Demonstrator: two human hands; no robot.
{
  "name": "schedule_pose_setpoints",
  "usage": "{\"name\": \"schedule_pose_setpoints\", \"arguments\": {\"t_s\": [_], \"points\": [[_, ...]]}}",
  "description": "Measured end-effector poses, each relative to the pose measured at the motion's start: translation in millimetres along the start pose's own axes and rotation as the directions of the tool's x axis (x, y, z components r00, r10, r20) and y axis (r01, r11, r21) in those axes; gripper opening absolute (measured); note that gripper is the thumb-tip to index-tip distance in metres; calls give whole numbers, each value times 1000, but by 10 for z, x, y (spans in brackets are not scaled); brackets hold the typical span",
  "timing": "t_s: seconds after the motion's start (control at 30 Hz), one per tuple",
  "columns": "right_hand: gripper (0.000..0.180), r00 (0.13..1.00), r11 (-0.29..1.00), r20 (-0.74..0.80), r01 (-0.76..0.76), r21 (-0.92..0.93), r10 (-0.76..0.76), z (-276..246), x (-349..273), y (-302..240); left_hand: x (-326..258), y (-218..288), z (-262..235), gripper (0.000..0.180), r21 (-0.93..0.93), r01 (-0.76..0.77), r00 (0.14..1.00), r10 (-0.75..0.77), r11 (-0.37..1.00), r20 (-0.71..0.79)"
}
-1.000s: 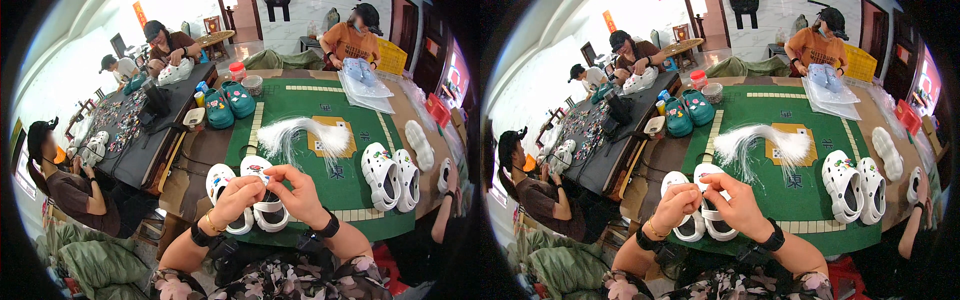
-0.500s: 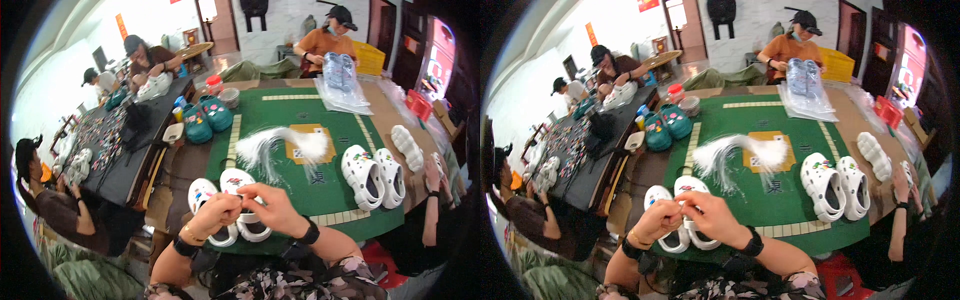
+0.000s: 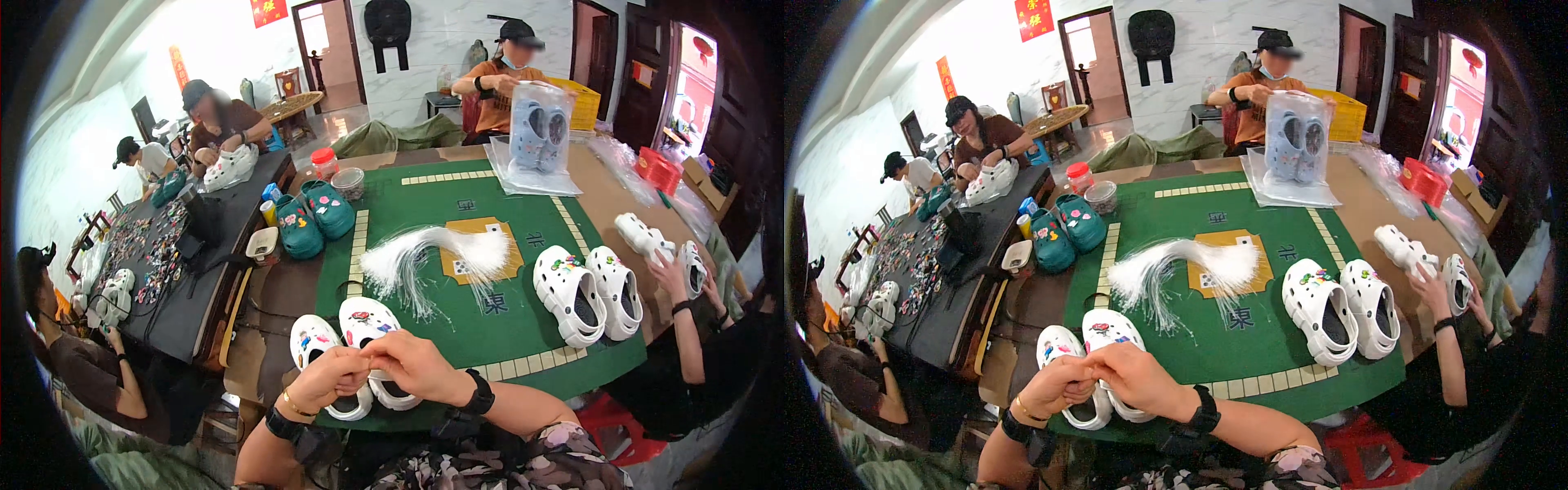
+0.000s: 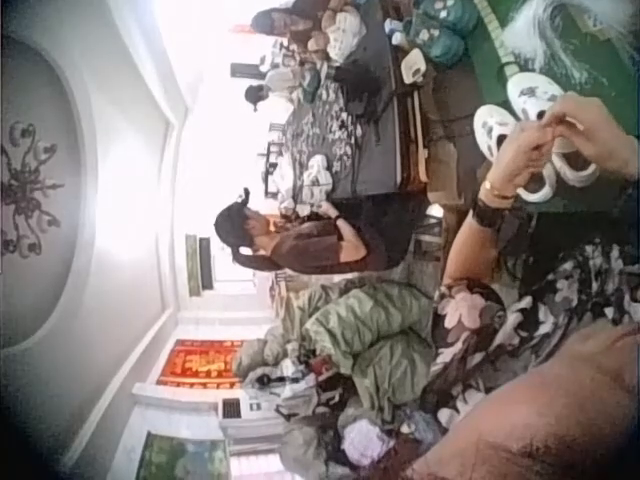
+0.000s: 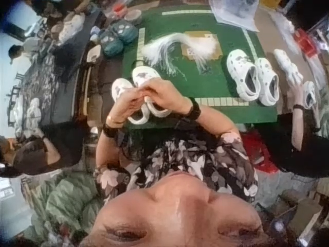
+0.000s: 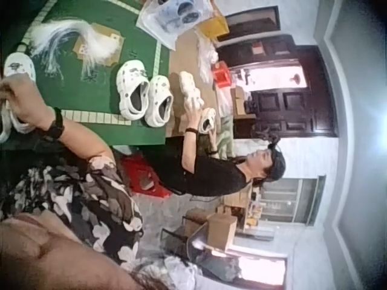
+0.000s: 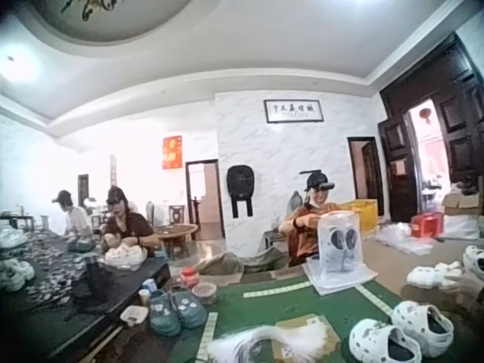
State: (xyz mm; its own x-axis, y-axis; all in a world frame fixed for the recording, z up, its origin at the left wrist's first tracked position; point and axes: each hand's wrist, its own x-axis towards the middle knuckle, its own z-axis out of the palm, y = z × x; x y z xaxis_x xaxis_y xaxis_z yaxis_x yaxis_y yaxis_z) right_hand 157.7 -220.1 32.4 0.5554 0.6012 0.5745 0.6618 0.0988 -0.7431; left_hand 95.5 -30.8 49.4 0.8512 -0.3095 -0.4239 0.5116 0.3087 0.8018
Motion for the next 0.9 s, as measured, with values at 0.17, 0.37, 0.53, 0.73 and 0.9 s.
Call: {"name": "schedule_pose_setpoints", "arguments": {"t_s": [0.17, 0.37, 0.53, 0.73, 0.9], "points": [[12, 988, 988, -52, -146, -41, 144, 18, 8, 35, -11, -18, 131, 9, 940, -337, 501, 854, 43, 141], [13, 992, 985, -92, -99, -143, 87, 39, -90, 60, -33, -188, 204, 11, 884, -400, 589, 807, 243, 44], [13, 998, 990, -44, -40, -133, 34, 67, -86, 3, -73, -223, 152, 10, 830, -454, 591, 807, 324, 8], [21, 992, 993, -77, -106, -49, 102, 125, -118, 37, -76, -276, 142, 9, 852, -440, 588, 808, 284, 34], [21, 995, 994, -62, -87, -69, 83, 192, -104, -10, -67, -345, 176, 9, 888, -416, 509, 859, 195, 50]]}}
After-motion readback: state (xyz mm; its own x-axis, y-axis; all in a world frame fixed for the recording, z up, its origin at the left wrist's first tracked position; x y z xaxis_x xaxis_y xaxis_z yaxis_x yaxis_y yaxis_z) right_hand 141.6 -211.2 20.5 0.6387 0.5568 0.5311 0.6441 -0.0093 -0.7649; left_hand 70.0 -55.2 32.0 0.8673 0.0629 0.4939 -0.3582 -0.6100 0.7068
